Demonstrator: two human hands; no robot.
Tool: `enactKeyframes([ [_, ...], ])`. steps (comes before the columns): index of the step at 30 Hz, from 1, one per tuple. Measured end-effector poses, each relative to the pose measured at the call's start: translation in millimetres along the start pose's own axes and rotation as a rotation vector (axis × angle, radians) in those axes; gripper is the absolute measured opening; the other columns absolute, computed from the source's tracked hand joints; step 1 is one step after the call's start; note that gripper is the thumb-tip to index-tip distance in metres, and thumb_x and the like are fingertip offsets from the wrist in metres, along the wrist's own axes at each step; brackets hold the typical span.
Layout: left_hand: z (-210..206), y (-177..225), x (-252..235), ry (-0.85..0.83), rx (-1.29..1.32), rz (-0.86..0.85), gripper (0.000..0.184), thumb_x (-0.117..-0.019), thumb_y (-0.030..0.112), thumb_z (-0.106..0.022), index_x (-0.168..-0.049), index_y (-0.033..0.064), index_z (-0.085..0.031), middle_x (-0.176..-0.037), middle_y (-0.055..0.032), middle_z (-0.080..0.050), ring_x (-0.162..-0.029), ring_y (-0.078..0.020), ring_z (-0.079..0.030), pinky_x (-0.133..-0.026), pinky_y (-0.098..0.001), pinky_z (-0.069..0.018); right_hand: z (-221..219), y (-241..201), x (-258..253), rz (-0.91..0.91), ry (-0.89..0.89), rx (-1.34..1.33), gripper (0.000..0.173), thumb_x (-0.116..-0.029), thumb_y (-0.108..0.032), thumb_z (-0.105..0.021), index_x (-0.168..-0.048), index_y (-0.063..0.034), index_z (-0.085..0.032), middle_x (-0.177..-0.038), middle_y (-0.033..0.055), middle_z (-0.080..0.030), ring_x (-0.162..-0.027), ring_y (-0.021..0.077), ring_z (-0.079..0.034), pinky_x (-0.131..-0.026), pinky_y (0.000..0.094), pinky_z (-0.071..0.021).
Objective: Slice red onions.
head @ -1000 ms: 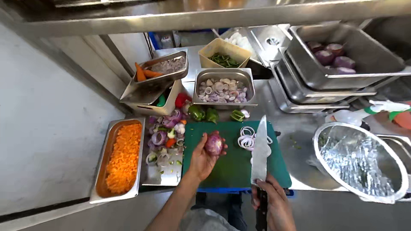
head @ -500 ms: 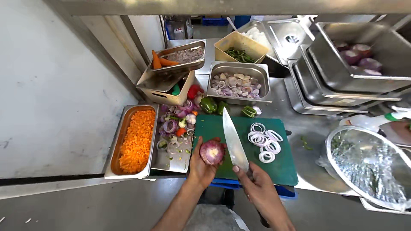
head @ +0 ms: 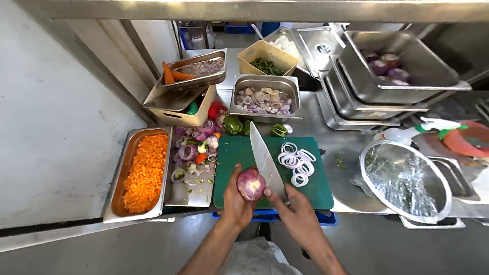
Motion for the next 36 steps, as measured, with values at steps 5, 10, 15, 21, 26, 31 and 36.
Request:
enactKeyframes([
  [5,-18.0,-5.0,-4.2,0.054,-0.012,0.039,0.056,-0.1097,0.048,-0.033,-0.115,0.0027,-0.065,-0.097,-0.0178,-0.070,-0.082,-0.0259,-0.072,-0.069,-0.0392,-0.0624,10.9,8.6,4.9,-0.051,-0.038,-0.068,0.037,-0.0979,-0.049,-0.064,-0.109,-0.0138,-0.071,-0.086,-0.0020,-0.070,-0.073,0.0104,-0.067,-0.065,0.0297,-0.0587],
  [10,-26.0,-24.1,-10.1,0.062,-0.053,0.072,0.050,-0.1100,0.044,-0.036,-0.115,0.0029,-0.063,-0.095,-0.0168,-0.071,-0.083,-0.0253,-0.072,-0.070,-0.0387,-0.0620,20.2,19.3,9.4,-0.092,-0.038,-0.100,0.039,-0.0978,-0.050,-0.065,-0.110,-0.0134,-0.070,-0.085,-0.0004,-0.069,-0.069,0.0131,-0.066,-0.060,0.0315,-0.0575],
  [15,-40.7,-34.4,-8.4,0.053,-0.099,0.134,0.050,-0.1091,0.045,-0.039,-0.117,0.0022,-0.064,-0.094,-0.0176,-0.071,-0.080,-0.0247,-0.072,-0.067,-0.0372,-0.0621,32.8,18.1,13.4,-0.070,-0.024,-0.101,0.038,-0.0983,-0.050,-0.064,-0.113,-0.0149,-0.069,-0.087,-0.0015,-0.070,-0.070,0.0117,-0.066,-0.060,0.0302,-0.0567],
  [21,-52.3,-52.1,-4.9,0.132,-0.139,0.146,0.051,-0.1088,0.047,-0.038,-0.118,0.0036,-0.063,-0.096,-0.0173,-0.071,-0.083,-0.0260,-0.072,-0.069,-0.0385,-0.0613,45.6,29.5,19.7,-0.070,-0.020,-0.050,0.040,-0.0992,-0.051,-0.062,-0.117,-0.0156,-0.068,-0.089,-0.0029,-0.070,-0.074,0.0099,-0.067,-0.066,0.0297,-0.0583],
  [26,-60.6,-58.3,-1.9,0.097,-0.167,0.089,0.054,-0.1099,0.047,-0.034,-0.119,0.0020,-0.064,-0.097,-0.0199,-0.071,-0.086,-0.0287,-0.072,-0.073,-0.0410,-0.0610,47.3,31.3,18.9,-0.104,-0.105,-0.150,0.043,-0.1001,-0.051,-0.061,-0.121,-0.0134,-0.063,-0.085,0.0013,-0.065,-0.059,0.0140,-0.060,-0.051,0.0309,-0.0526],
  [31,-70.8,-62.5,-1.1,0.058,-0.137,0.133,0.058,-0.1098,0.049,-0.031,-0.122,0.0012,-0.063,-0.099,-0.0220,-0.071,-0.085,-0.0306,-0.073,-0.071,-0.0411,-0.0619,57.2,42.7,35.8,-0.116,-0.107,-0.160,0.044,-0.0989,-0.053,-0.062,-0.120,-0.0148,-0.064,-0.082,0.0008,-0.065,-0.056,0.0141,-0.057,-0.048,0.0312,-0.0500],
  [36,-70.8,-90.5,4.9,-0.068,-0.250,0.163,0.061,-0.1117,0.045,-0.021,-0.122,0.0023,-0.063,-0.100,-0.0194,-0.073,-0.089,-0.0280,-0.072,-0.077,-0.0404,-0.0604,48.8,38.8,45.1,-0.174,0.007,-0.192,0.042,-0.1005,-0.051,-0.060,-0.119,-0.0128,-0.061,-0.082,0.0016,-0.064,-0.057,0.0144,-0.059,-0.049,0.0321,-0.0519],
])
Point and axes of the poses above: each hand's wrist, its own x-axis away from the middle knuckle, its own z-axis out of the back of the hand, y = z × x, the point moved 6 cm from there along -x, towards the middle knuckle
